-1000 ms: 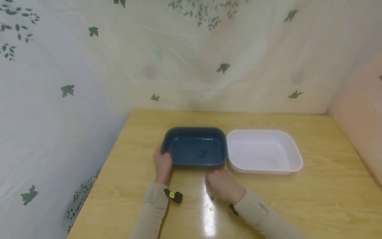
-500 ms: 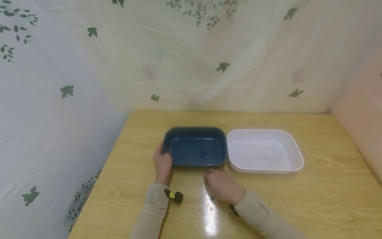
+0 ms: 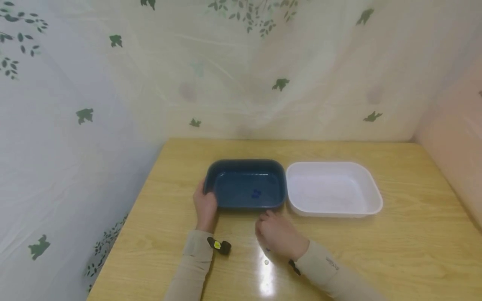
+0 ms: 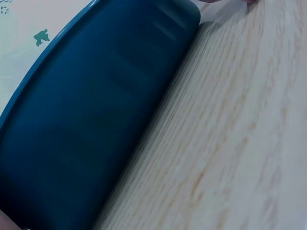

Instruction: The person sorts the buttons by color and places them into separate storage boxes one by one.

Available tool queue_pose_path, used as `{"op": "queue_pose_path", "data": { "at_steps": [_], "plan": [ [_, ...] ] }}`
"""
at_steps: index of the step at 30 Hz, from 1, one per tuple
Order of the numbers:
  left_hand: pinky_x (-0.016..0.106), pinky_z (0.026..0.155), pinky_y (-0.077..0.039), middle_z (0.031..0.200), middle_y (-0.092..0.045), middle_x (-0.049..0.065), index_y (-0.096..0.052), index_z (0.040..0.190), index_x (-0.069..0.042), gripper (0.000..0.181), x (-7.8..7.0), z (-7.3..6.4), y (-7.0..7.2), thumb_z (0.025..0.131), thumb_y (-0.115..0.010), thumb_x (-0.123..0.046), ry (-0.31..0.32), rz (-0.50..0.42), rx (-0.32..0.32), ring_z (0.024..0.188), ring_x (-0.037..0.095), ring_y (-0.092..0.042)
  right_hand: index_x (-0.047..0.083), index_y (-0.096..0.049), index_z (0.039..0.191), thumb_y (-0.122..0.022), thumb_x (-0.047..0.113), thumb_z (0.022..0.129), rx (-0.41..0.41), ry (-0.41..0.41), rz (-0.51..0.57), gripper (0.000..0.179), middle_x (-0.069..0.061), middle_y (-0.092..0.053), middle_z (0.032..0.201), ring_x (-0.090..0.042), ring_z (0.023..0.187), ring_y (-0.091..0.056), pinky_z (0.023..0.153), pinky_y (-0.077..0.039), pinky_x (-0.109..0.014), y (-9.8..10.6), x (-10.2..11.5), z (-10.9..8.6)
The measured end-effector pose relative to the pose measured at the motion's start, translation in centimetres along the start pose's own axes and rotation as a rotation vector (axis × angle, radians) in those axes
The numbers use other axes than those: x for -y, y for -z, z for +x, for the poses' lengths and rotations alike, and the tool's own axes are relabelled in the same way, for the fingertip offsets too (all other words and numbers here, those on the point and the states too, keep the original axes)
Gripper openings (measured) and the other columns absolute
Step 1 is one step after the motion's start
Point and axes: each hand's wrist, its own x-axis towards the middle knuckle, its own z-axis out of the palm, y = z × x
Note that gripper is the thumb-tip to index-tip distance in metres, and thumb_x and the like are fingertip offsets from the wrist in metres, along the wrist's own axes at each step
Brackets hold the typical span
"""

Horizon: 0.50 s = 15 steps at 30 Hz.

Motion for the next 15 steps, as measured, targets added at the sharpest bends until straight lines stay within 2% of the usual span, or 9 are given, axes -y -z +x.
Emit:
{"op": "queue_pose_path", "data": {
  "at_steps": [6, 15],
  "plan": [
    [0.043, 0.112, -0.034, 0.138, -0.053, 0.018, -0.053, 0.135, 0.002, 0.057, 0.19, 0.02, 0.05, 0.081, -0.04, 0.014, -0.005, 0.004, 0.0, 0.133, 0.03, -0.043, 0.017, -0.066, 0.073, -0.067, 0.009, 0.078, 0.011, 0.004, -0.003, 0.01, 0.004, -0.061, 0.08, -0.021, 0.085, -0.057, 0.083, -0.05, -0.041, -0.18, 0.02, -0.11],
    [0.043, 0.112, -0.035, 0.138, -0.053, 0.019, -0.053, 0.136, 0.001, 0.057, -0.02, 0.03, 0.02, 0.081, -0.043, 0.012, 0.011, 0.0, -0.004, 0.132, 0.031, -0.044, 0.018, -0.062, 0.065, -0.066, 0.008, 0.079, -0.01, 0.056, -0.015, 0.018, 0.007, -0.057, 0.07, -0.015, 0.073, -0.054, 0.08, -0.048, -0.035, -0.06, -0.78, -0.08]
  ]
}}
